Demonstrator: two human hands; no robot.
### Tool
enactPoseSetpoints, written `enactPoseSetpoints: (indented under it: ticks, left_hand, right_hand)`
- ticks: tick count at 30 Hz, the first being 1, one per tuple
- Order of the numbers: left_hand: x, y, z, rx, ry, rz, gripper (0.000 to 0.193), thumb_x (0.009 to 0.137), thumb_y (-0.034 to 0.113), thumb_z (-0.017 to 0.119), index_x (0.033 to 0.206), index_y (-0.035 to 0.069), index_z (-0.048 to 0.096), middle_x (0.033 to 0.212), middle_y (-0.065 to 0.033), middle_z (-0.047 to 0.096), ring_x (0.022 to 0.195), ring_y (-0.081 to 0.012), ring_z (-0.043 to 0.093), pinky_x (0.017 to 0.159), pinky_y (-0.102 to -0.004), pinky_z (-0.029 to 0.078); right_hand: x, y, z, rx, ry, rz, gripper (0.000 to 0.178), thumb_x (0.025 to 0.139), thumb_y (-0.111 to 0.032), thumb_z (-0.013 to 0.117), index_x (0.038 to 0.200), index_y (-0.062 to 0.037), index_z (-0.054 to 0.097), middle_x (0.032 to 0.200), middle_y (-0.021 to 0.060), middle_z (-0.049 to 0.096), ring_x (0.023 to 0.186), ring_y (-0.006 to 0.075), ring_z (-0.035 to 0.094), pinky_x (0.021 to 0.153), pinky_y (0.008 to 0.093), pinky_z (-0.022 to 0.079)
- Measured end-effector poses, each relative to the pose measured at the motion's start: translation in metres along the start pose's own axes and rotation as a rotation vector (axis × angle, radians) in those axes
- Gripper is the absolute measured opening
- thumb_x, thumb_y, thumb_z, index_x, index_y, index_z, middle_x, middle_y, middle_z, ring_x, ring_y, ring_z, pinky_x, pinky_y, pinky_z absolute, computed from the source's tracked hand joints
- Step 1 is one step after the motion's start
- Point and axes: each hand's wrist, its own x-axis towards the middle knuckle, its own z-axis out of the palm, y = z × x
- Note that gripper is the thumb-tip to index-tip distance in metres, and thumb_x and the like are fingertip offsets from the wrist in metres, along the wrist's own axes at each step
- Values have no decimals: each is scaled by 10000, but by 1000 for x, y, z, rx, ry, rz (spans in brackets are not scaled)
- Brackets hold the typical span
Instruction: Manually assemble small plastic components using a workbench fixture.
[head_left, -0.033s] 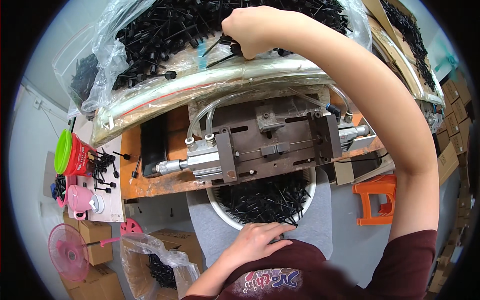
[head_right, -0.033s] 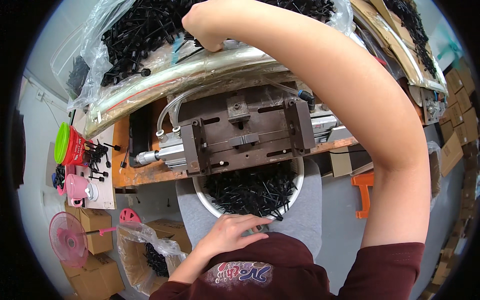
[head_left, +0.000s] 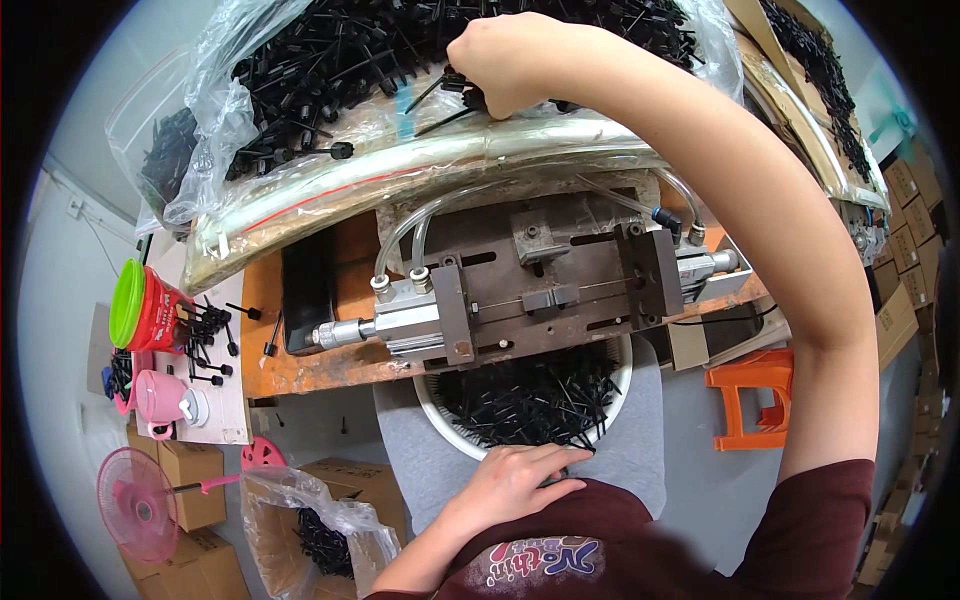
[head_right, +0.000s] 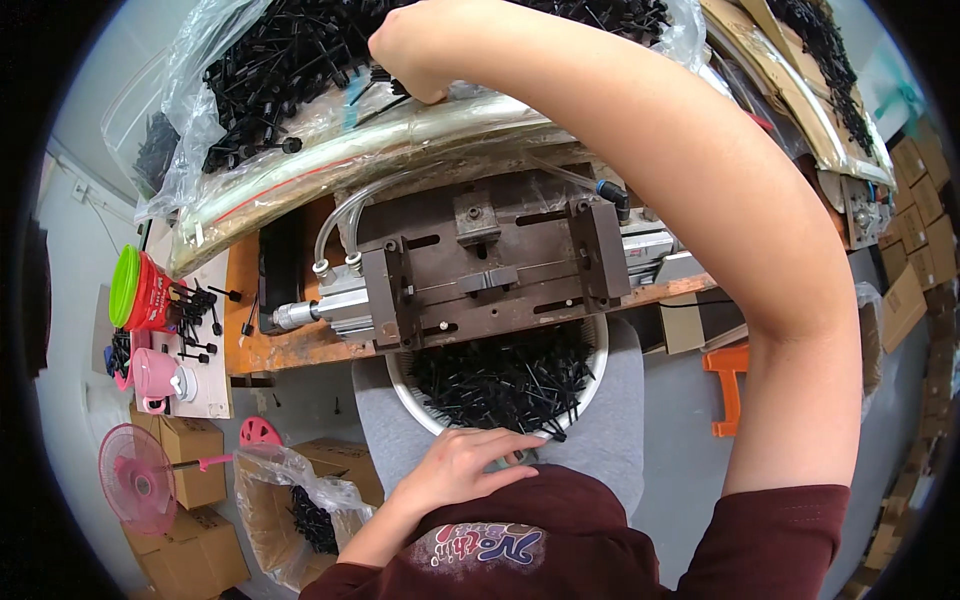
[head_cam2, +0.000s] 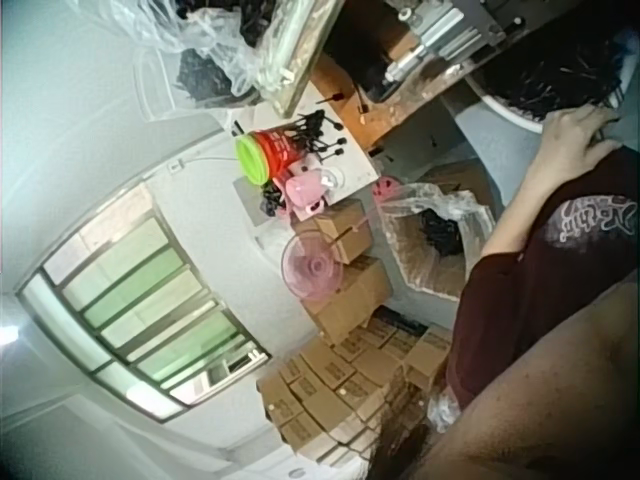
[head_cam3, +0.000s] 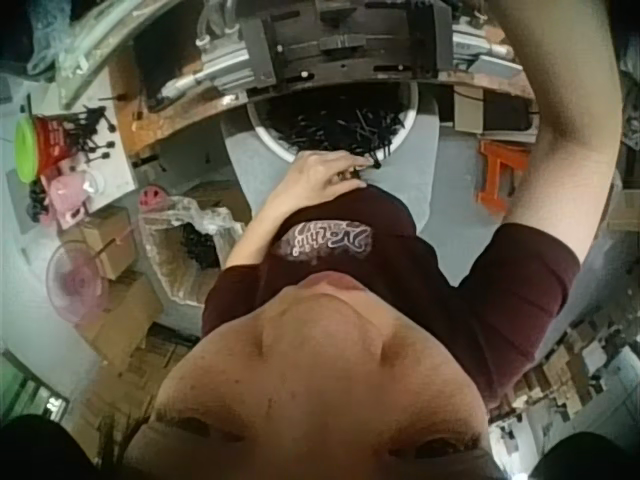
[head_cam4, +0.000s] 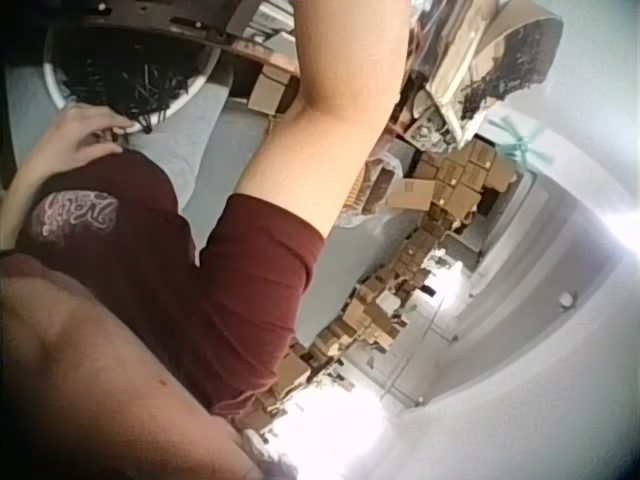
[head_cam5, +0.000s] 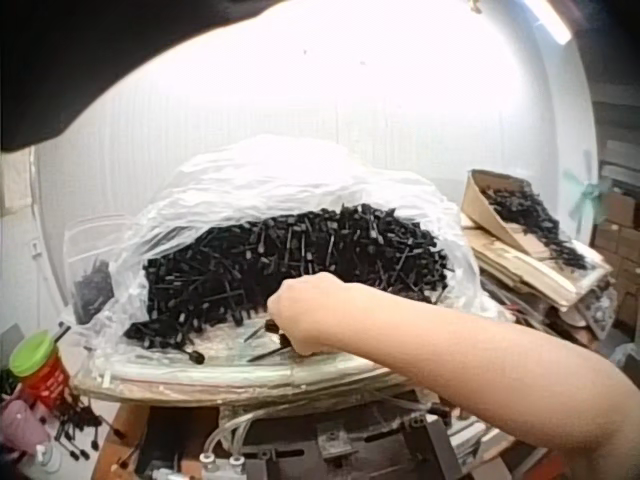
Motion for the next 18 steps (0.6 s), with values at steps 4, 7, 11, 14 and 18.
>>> enactPoseSetpoints:
  ticks: [4,7,11,14,18]
  left_hand:
    - [4,2,0,-9,2,9,348,807,207,771,1132,103,701,805,-57,697,679,-192,689,600,-300,546]
    - [3,3,-1,-1,-4,6,360,807,205,771,1144,105,696,803,-58,695,681,-195,690,602,-301,547]
    - [2,4,-4,14,-43,-18,314,850,245,724,1124,99,680,887,-62,706,720,-192,701,650,-314,558]
    - [0,2,-3,15,-32,-12,316,850,248,723,1127,103,680,882,-61,705,721,-191,700,651,-316,558]
    - [1,1,-1,23,-8,5,367,812,218,766,1159,122,698,817,-48,699,682,-190,686,598,-301,543]
  right_hand:
    - [2,7,-4,4,-124,-6,232,633,-48,736,855,1,694,800,157,687,792,291,697,662,382,576]
    - [-2,9,-14,50,-158,-83,234,696,-77,752,916,-7,713,778,143,686,777,233,701,651,337,564]
    - [-4,28,-21,199,-48,-129,214,676,-58,685,870,25,723,805,231,686,811,352,682,727,402,549]
    - [-8,46,-21,293,117,-141,277,652,-119,778,871,36,713,804,232,683,810,355,683,727,398,543]
    - [-17,65,-28,303,262,-15,346,668,-182,820,882,56,690,806,241,675,778,367,664,727,402,531]
